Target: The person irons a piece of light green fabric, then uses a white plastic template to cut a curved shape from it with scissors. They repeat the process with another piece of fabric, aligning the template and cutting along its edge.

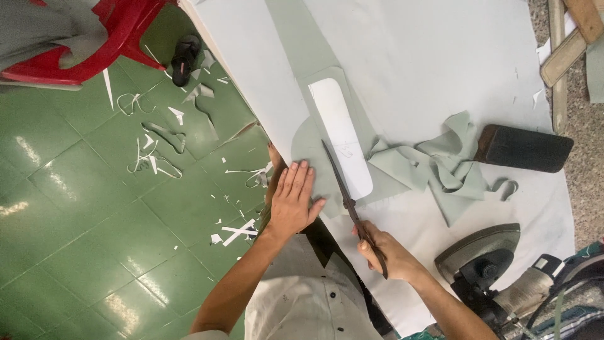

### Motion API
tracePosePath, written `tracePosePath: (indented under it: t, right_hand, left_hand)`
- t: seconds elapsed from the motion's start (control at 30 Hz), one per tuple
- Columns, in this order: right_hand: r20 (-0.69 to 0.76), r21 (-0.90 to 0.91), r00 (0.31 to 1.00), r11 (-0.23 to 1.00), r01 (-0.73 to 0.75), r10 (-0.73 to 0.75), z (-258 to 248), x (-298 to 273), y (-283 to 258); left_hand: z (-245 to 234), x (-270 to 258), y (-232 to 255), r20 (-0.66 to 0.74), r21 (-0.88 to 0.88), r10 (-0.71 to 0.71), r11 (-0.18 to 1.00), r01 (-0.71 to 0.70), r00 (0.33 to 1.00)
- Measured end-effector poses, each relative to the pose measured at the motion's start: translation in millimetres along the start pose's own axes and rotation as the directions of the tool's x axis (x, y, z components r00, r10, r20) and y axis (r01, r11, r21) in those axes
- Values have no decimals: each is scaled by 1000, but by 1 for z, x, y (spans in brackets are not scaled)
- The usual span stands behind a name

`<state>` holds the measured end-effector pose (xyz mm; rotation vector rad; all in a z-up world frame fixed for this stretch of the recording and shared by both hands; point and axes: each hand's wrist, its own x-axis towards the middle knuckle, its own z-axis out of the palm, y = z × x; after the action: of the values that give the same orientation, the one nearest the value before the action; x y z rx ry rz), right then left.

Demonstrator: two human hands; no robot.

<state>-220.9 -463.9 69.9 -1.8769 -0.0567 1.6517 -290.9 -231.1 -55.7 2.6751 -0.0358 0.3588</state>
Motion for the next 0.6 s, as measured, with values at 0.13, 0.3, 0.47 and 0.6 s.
tracePosePath:
  t: [0.13, 0.3, 0.47, 0.6]
  right_hand:
    - [30, 136, 1000, 991, 6, -10, -3, -6, -8]
    - [131, 56, 989, 995, -77, 69, -16, -4, -33]
    - [39, -71, 991, 989, 129, -127, -19, 15, -46]
    - [4, -25, 985, 985, 171, -171, -19, 21, -43]
  left_hand:
    - [4, -3, -2, -4, 0, 11, 1000, -11, 1000]
    - [12, -5, -4, -47, -18, 17, 1000, -18, 999]
    - [26, -7, -4, -165, -66, -4, 998, -7, 986]
    - [28, -9, -5, -161, -73, -1, 997, -11, 987]
